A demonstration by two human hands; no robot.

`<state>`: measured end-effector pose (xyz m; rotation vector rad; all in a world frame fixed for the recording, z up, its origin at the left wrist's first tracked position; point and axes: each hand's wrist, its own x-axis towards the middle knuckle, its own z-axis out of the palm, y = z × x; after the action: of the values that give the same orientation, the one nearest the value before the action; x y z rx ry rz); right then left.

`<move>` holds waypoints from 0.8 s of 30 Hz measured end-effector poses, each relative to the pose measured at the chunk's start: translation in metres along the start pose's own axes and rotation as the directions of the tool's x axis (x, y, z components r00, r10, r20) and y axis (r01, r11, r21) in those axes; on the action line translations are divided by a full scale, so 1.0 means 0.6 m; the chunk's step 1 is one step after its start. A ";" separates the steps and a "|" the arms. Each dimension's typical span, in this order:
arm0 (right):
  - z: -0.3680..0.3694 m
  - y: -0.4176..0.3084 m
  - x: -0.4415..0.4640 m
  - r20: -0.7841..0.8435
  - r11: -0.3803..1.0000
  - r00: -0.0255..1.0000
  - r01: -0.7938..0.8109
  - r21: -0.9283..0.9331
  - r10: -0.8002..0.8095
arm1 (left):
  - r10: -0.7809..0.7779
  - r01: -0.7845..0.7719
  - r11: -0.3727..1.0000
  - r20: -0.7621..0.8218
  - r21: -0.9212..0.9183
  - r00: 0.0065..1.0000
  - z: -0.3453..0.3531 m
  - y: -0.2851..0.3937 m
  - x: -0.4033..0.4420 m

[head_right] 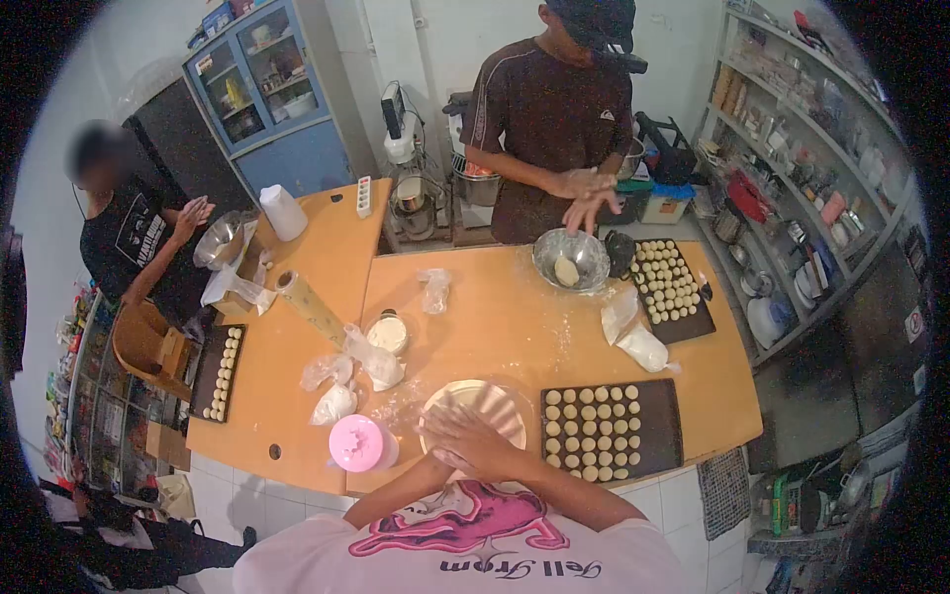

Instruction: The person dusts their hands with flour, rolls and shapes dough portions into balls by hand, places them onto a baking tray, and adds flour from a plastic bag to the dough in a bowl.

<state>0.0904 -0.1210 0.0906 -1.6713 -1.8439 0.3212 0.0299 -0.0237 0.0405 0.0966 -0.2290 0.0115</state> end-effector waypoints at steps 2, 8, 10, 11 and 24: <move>-0.032 0.009 -0.008 0.104 0.999 0.995 -0.009 -0.036 0.013 | -0.046 0.043 0.997 -0.041 -0.072 0.998 0.001 0.003 0.005; -0.030 -0.022 0.009 0.032 0.986 0.992 -0.117 -0.115 0.121 | 0.192 -0.121 0.974 -0.419 0.189 0.887 -0.057 -0.044 -0.020; -0.034 -0.030 0.002 0.107 1.000 0.994 0.001 0.022 -0.004 | 0.213 -0.150 0.968 -0.343 0.201 0.915 -0.039 -0.028 -0.015; -0.037 -0.012 -0.003 0.105 0.998 0.992 -0.069 -0.005 0.069 | 0.098 -0.067 0.990 -0.271 0.121 0.958 0.022 0.001 0.001; -0.040 0.006 0.015 0.029 0.937 0.950 -0.301 -0.176 0.311 | -0.217 0.116 0.952 -0.360 -0.282 0.907 0.027 -0.014 -0.008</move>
<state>0.1073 -0.1172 0.1097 -2.0936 -1.6871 0.3509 0.0217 -0.0335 0.0541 -0.1436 0.1785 -0.1708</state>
